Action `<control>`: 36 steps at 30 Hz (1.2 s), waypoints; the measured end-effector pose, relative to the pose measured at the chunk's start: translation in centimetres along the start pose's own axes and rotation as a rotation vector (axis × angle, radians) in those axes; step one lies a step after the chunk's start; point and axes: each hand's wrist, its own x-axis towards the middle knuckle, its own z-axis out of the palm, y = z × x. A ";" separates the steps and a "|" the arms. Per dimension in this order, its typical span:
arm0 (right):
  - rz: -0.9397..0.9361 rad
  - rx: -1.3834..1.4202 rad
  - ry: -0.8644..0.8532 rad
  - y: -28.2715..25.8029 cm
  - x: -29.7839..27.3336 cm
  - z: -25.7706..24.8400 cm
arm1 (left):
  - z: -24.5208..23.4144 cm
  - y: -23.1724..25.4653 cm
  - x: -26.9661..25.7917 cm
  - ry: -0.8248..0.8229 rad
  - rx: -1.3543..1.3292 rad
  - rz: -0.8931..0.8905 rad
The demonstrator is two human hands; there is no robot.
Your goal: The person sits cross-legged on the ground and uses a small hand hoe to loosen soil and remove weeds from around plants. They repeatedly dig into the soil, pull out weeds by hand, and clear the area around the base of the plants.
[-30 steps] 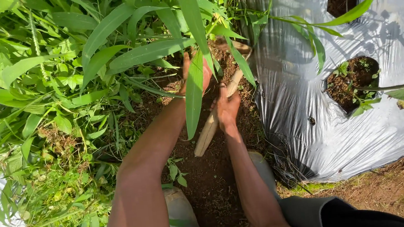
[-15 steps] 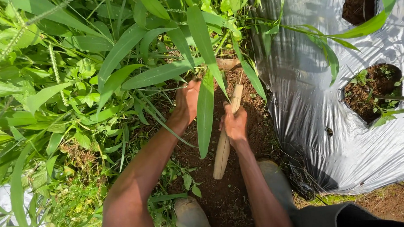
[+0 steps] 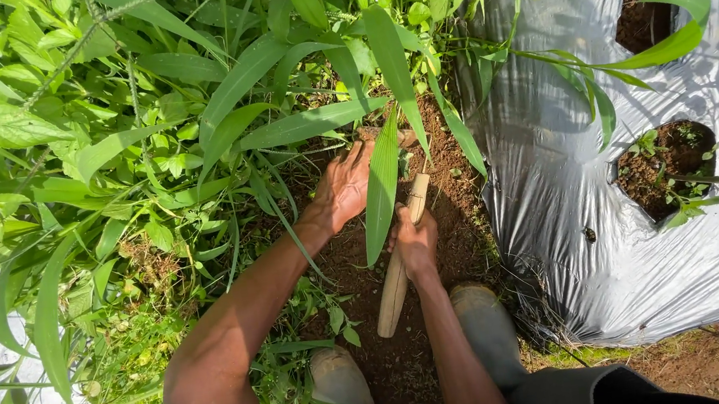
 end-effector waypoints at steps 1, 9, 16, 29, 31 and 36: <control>-0.024 -0.030 0.024 -0.5 -0.8 0.1 | 0.6 0.0 0.1 -0.003 0.040 -0.015; -0.385 0.136 0.204 -4.5 5.2 -0.7 | 0.6 -1.4 4.8 -0.009 0.368 -0.021; -0.228 -0.003 0.070 0.5 1.3 1.7 | 4.1 -6.1 2.8 -0.075 0.088 -0.297; -0.297 -0.288 0.062 -0.5 10.4 1.7 | 7.5 -7.2 -2.4 -0.065 -0.624 0.066; -0.265 -0.214 0.053 -3.1 6.2 1.3 | 7.7 -7.9 -0.5 -0.084 -1.173 0.044; -0.221 -0.091 0.141 -5.5 4.2 -0.6 | 9.3 -4.0 1.1 0.272 -1.929 0.561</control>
